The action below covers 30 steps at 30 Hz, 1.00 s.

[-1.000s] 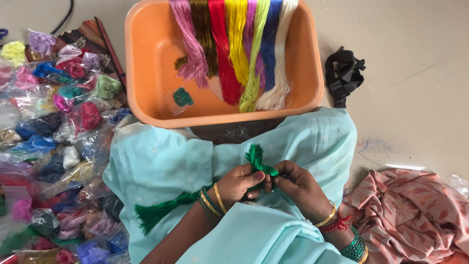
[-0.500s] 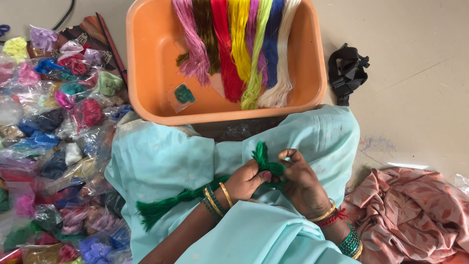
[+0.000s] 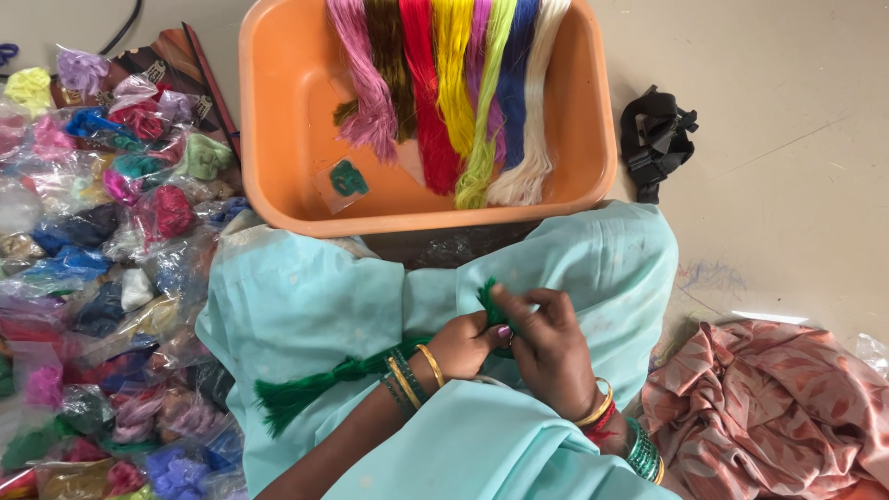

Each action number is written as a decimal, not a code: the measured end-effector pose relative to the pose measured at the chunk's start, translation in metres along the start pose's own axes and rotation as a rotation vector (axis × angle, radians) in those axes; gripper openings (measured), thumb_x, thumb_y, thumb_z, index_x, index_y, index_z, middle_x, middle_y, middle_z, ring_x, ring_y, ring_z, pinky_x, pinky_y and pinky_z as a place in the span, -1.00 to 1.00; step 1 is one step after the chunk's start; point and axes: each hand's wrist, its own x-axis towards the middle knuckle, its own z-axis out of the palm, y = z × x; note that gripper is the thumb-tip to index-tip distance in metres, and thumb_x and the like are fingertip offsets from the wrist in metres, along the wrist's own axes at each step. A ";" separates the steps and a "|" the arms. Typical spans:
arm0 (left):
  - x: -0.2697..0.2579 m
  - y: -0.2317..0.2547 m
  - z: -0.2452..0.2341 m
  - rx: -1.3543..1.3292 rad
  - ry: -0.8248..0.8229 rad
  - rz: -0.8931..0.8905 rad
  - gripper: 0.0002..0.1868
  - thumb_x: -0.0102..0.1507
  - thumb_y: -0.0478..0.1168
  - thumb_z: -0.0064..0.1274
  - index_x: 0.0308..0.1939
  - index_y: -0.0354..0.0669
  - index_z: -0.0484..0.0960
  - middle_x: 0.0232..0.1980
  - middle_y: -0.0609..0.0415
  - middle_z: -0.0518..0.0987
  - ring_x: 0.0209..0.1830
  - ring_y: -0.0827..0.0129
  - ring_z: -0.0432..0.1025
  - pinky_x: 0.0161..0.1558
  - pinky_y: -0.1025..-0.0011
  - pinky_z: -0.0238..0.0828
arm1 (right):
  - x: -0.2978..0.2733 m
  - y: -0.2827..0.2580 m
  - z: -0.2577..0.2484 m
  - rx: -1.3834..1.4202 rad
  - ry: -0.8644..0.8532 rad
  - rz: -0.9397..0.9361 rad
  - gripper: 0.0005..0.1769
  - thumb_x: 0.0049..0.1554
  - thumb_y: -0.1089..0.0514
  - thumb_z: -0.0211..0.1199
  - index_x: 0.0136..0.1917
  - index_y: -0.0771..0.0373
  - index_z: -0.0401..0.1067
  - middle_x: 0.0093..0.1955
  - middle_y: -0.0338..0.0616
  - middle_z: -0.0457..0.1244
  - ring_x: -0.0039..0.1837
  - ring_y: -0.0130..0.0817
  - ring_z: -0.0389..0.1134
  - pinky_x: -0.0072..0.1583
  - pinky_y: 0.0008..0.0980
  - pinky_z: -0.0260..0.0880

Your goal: The person takes bundles of colored synthetic threads, smooths them out by hand, and places them into small clear plastic bags one at a time.

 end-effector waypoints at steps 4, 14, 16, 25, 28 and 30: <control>0.009 -0.020 -0.002 -0.042 -0.129 -0.032 -0.70 0.34 -0.12 0.07 0.00 -0.28 0.68 -0.13 -0.10 0.73 -0.11 0.24 0.62 -0.05 0.33 0.53 | 0.005 -0.013 -0.009 -0.301 -0.042 -0.489 -0.37 -0.07 0.37 0.33 0.29 0.08 0.49 0.20 0.04 0.29 -0.01 -0.15 0.34 0.04 -0.31 0.43; -0.011 0.023 -0.003 0.361 0.106 -0.042 -0.61 0.24 -0.15 0.22 0.01 -0.30 0.46 -0.16 -0.27 0.63 -0.11 -0.22 0.53 -0.12 0.04 0.45 | 0.000 -0.002 -0.003 -0.304 -0.185 -0.366 -0.34 -0.11 0.44 0.24 0.31 0.28 0.45 0.12 -0.05 0.34 0.09 -0.07 0.41 0.10 -0.25 0.48; -0.017 0.037 -0.001 0.355 0.211 -0.009 -0.48 0.19 -0.22 0.20 0.09 -0.29 0.26 -0.14 -0.29 0.59 -0.11 -0.27 0.50 -0.15 -0.03 0.42 | 0.000 -0.002 -0.003 -0.292 -0.201 -0.303 -0.35 -0.07 0.43 0.23 0.33 0.29 0.43 0.12 -0.01 0.33 0.11 -0.03 0.41 0.10 -0.21 0.47; -0.018 0.045 -0.004 0.653 0.249 0.399 -0.72 0.15 -0.38 0.10 -0.06 -0.19 0.51 -0.14 -0.16 0.48 -0.08 -0.11 0.42 -0.08 0.06 0.40 | 0.005 0.017 -0.009 -0.227 -0.181 -0.101 -0.68 -0.01 0.36 0.25 0.06 0.32 0.46 -0.07 0.04 0.32 -0.02 0.07 0.40 0.01 -0.17 0.45; -0.017 0.053 -0.009 0.650 0.251 0.422 -0.81 0.16 -0.35 0.11 -0.14 -0.19 0.54 -0.18 -0.13 0.47 -0.10 -0.10 0.43 -0.10 0.06 0.39 | 0.009 0.019 -0.013 -0.247 -0.193 -0.056 -0.75 -0.01 0.34 0.27 -0.01 0.29 0.46 -0.11 0.04 0.31 -0.06 0.07 0.39 -0.02 -0.17 0.44; -0.017 0.053 -0.011 0.583 0.249 0.400 -0.84 0.19 -0.34 0.10 -0.15 -0.19 0.55 -0.18 -0.11 0.49 -0.10 -0.08 0.43 -0.10 0.07 0.39 | 0.012 0.008 -0.018 -0.205 -0.208 -0.029 -0.75 0.02 0.33 0.25 0.01 0.29 0.45 -0.10 0.05 0.31 -0.06 0.06 0.39 -0.02 -0.18 0.43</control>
